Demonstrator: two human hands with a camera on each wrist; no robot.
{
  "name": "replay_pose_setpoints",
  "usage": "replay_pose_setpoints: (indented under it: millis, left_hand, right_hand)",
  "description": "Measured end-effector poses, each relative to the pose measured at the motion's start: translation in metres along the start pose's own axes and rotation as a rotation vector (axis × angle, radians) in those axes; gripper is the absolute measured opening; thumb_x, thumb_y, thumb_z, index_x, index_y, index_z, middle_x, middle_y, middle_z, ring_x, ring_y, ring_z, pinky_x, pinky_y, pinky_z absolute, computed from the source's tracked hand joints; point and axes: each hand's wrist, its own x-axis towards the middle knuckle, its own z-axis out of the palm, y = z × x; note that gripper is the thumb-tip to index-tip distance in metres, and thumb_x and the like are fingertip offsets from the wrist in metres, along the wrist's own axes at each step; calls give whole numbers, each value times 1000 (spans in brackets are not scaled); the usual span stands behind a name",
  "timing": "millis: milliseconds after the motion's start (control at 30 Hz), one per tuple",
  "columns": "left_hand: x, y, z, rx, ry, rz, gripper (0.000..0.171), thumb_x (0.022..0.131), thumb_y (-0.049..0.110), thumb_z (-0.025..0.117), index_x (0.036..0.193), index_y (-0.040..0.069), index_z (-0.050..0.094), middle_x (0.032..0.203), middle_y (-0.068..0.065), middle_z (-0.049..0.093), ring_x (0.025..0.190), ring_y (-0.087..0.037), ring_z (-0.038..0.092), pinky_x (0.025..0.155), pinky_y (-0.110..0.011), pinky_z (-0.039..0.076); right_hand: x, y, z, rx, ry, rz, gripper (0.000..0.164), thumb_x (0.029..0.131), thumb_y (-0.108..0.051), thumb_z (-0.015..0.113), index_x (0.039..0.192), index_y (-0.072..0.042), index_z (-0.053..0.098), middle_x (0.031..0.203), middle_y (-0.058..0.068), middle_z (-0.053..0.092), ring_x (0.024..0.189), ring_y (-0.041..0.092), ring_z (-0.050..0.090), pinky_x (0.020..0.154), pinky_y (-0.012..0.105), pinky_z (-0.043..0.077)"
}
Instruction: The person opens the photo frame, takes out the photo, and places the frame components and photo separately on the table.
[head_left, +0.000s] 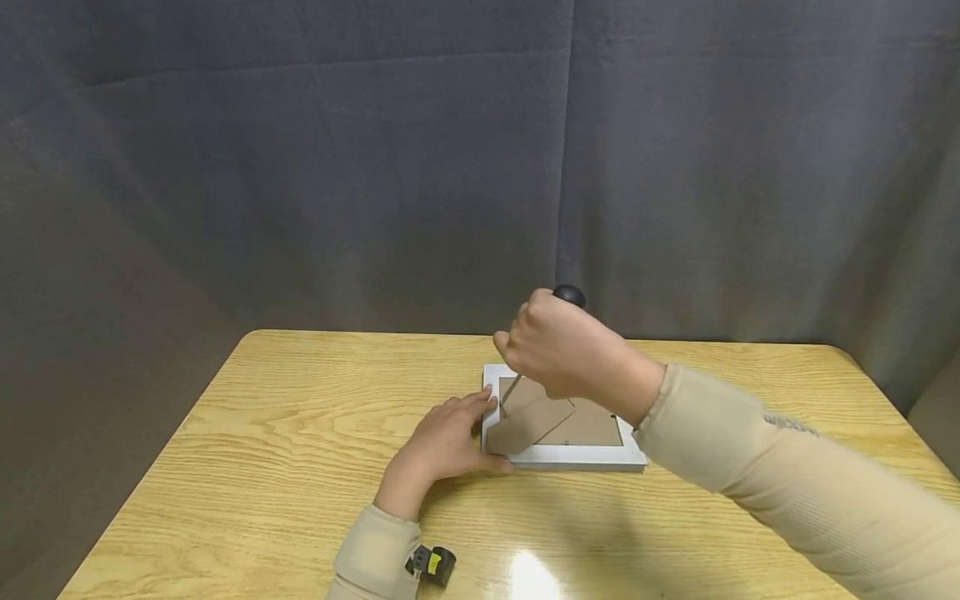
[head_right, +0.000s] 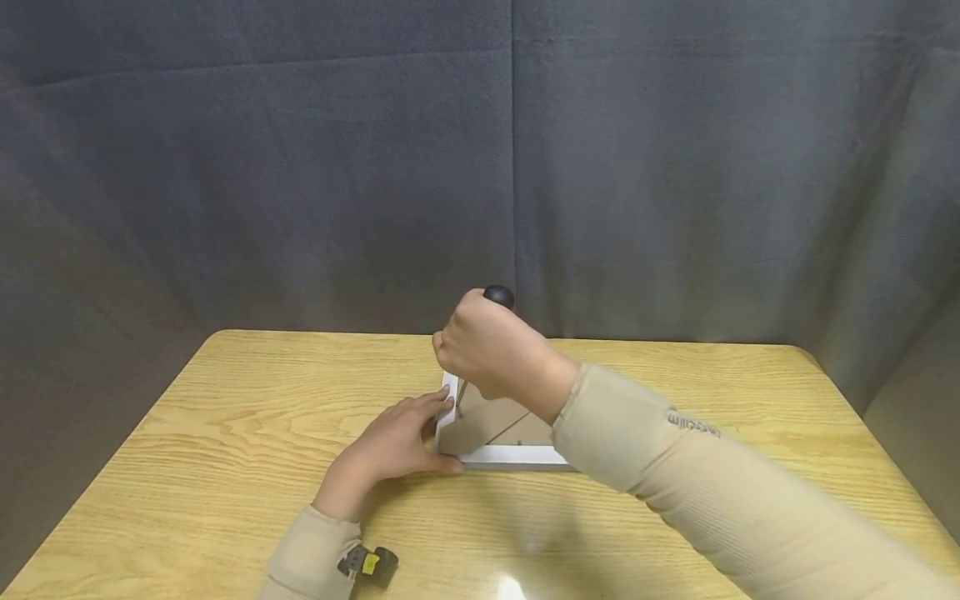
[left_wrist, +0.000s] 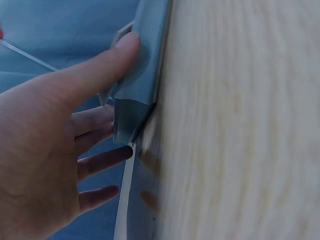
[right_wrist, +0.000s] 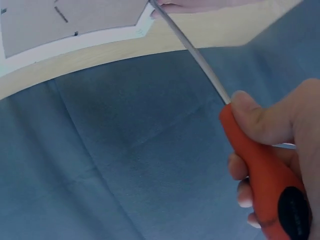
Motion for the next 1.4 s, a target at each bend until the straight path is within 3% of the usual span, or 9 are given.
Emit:
replay_pose_setpoints:
  millis: [200, 367, 533, 867, 1133, 1400]
  left_hand:
    - [2, -3, -1, 9, -20, -10, 94, 63, 58, 74, 141, 14, 44, 155, -4, 35, 138, -37, 28, 115, -55, 24]
    - [-1, 1, -2, 30, -17, -22, 93, 65, 55, 75, 142, 13, 44, 155, -4, 35, 137, -31, 31, 113, -54, 29]
    - [-1, 2, -2, 44, -15, -16, 92, 65, 56, 74, 141, 12, 44, 155, -5, 35, 137, -30, 32, 113, -53, 29]
    - [-1, 3, 1, 36, -17, -20, 92, 66, 55, 74, 142, 14, 44, 155, -4, 34, 137, -29, 32, 112, -55, 30]
    - [-2, 5, 1, 22, -24, -35, 93, 66, 54, 74, 143, 14, 42, 156, -4, 32, 139, -31, 28, 115, -56, 25]
    - [-2, 6, 1, 18, -27, -44, 93, 66, 55, 74, 143, 14, 41, 156, -4, 32, 140, -29, 27, 115, -55, 25]
  right_hand:
    - [-15, 7, 14, 196, -29, 106, 15, 61, -15, 66, 71, -13, 55, 53, -2, 61, 49, 18, 52, 48, 31, 46]
    - [-35, 7, 35, 318, 61, 190, 13, 67, -11, 67, 68, -12, 54, 48, -1, 56, 46, 18, 50, 44, 31, 44]
    - [-56, 1, 55, 397, 127, 283, 21, 70, -10, 66, 59, -13, 49, 45, 0, 49, 43, 17, 43, 41, 29, 39]
    - [-87, -13, 75, 521, 107, 410, 11, 67, -13, 72, 67, -13, 62, 58, -1, 64, 51, 17, 53, 46, 31, 46]
    - [-106, -26, 85, 583, 215, 504, 9, 64, -11, 72, 70, -13, 66, 60, -3, 66, 52, 15, 56, 47, 33, 48]
    - [-129, -43, 92, 616, 249, 655, 18, 65, -24, 78, 77, -15, 67, 64, -4, 69, 54, 17, 58, 48, 38, 49]
